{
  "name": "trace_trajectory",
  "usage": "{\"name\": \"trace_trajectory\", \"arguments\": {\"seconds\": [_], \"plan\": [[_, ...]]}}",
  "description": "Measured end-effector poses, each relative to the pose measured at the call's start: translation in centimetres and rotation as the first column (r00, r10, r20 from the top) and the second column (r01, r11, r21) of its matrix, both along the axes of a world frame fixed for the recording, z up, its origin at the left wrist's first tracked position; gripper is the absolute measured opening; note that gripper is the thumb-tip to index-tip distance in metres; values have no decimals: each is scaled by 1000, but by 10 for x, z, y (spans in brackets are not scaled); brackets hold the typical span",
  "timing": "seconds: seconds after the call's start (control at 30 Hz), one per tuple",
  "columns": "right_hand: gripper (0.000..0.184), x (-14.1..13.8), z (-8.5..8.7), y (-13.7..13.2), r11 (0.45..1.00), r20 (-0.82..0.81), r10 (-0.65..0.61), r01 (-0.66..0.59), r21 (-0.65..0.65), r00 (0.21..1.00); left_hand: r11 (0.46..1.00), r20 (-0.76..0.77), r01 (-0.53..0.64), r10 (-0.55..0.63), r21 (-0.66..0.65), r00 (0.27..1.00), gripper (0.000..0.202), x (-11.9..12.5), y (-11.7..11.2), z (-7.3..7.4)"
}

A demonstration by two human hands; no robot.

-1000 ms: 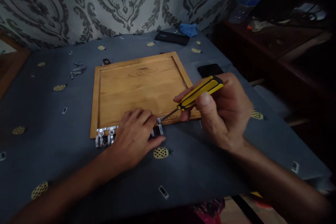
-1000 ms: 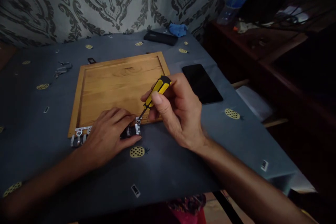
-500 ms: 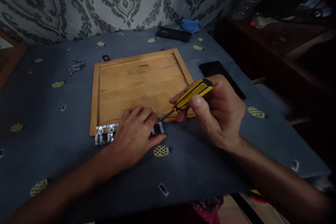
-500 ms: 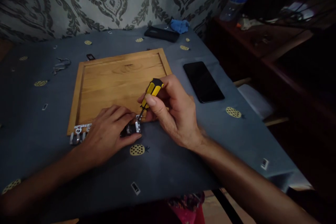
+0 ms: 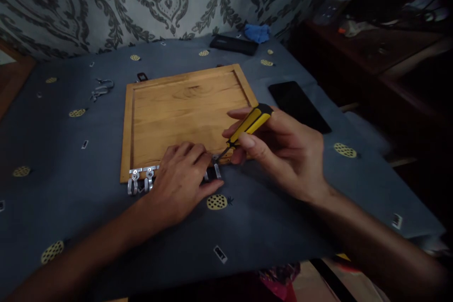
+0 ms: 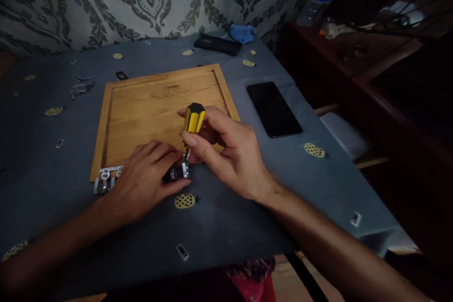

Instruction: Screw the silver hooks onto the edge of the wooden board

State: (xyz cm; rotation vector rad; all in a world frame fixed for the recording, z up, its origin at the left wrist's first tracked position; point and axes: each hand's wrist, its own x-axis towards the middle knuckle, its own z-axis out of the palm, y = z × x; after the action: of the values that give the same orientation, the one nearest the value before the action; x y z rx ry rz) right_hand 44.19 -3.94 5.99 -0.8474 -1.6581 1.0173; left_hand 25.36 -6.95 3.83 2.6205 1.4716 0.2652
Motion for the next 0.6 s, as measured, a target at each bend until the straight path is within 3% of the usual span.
{"name": "trace_trajectory", "arguments": {"seconds": [0.17,0.33,0.6], "plan": [[13,-4,3,7,989,-49,115,-119,-84,992,1000,0,0,0,12,1000,35,-1,-1,0],[25,-9,5,10,974,-86,141,-154,-168,986,1000,15,2,-2,13,1000,35,0,-1,-1],[24,-3,8,11,959,-88,214,-226,-169,973,1000,16,2,-2,31,1000,32,0,0,-1]]}}
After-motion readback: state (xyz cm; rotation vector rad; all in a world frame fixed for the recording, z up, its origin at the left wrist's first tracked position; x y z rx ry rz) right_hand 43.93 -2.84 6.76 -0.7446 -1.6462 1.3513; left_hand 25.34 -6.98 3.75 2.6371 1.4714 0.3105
